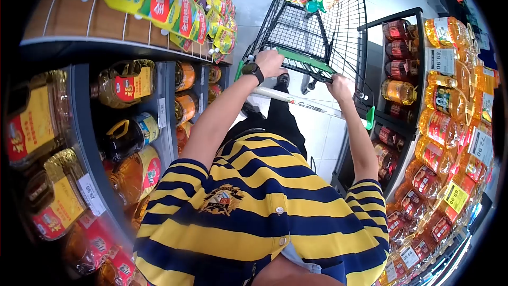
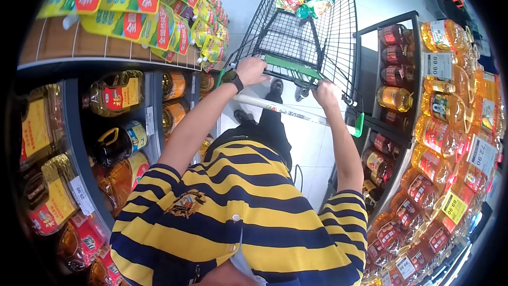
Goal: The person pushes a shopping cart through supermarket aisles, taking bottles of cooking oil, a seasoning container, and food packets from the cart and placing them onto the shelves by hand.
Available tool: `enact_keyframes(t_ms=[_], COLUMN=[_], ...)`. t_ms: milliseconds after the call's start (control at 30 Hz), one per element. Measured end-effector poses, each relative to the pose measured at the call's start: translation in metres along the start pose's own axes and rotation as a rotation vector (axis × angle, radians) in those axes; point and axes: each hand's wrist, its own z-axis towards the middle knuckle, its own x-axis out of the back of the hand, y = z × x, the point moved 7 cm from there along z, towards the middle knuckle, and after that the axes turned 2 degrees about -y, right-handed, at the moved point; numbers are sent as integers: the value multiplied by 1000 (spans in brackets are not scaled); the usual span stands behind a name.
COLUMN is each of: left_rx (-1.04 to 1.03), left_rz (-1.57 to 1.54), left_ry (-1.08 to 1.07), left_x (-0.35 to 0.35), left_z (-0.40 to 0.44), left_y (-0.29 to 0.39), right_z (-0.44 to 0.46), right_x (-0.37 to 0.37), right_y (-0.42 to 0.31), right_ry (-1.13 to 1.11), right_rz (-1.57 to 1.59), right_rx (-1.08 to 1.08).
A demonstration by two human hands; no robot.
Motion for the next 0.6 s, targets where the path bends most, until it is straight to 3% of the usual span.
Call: enact_keyframes(t_ms=[67,300,600], left_rx=[22,23,113], left_rz=[32,48,15], left_ry=[-53,124,162], left_x=[1,24,48], left_z=[12,40,104], left_y=[-7,-19,-32], right_z=[7,56,139], right_x=[-1,-1,21], right_y=[2,11,39], right_ry=[36,47,13], right_rz=[31,56,81], right_rx=[26,60,111])
